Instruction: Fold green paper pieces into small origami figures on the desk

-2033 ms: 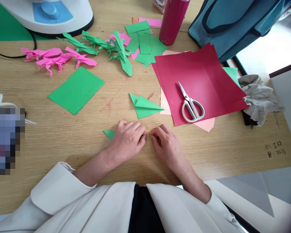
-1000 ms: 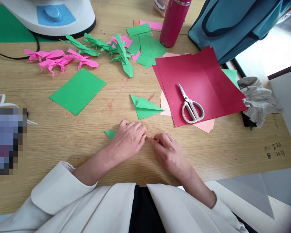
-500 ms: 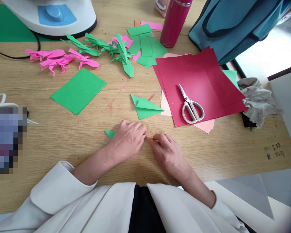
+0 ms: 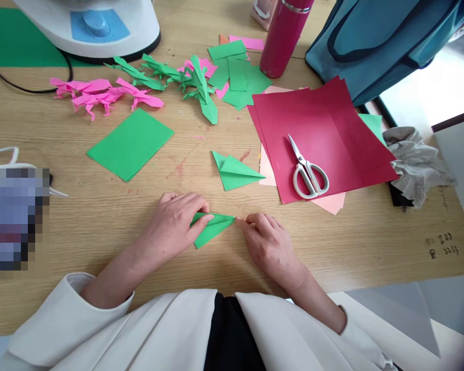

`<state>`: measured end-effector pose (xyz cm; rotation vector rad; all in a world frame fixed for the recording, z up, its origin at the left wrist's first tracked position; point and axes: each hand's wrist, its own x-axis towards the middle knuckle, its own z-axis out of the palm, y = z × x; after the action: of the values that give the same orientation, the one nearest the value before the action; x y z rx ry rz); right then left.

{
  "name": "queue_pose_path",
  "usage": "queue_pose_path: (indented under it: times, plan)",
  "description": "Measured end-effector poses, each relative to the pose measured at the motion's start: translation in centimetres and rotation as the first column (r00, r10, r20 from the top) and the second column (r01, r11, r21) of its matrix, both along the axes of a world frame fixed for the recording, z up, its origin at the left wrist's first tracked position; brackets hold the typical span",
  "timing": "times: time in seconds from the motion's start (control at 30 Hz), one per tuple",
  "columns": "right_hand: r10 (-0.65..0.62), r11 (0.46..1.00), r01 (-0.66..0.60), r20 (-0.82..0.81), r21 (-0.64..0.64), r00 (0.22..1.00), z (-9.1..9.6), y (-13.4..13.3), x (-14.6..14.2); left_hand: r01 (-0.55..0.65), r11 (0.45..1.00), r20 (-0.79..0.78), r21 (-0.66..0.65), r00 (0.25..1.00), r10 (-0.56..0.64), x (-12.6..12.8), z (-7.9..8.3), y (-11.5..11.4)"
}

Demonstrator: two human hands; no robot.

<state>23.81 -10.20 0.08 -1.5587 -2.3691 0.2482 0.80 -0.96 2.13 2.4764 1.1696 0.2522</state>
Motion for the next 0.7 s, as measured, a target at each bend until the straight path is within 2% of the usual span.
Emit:
queue_pose_path:
  times: [0.47, 0.7]
  plan:
    - [-0.001, 1.0, 0.001, 0.021, 0.025, 1.0, 0.36, 0.03, -0.14, -0.026, 0.998, -0.049, 0.064, 0.998, 0.029, 0.1, -0.47, -0.2]
    - [0.02, 0.998, -0.026, 0.097, 0.057, 0.995, 0.43, 0.04, -0.56, -0.005, 0.994, -0.093, 0.113, 0.996, 0.016, 0.23, -0.69, -0.29]
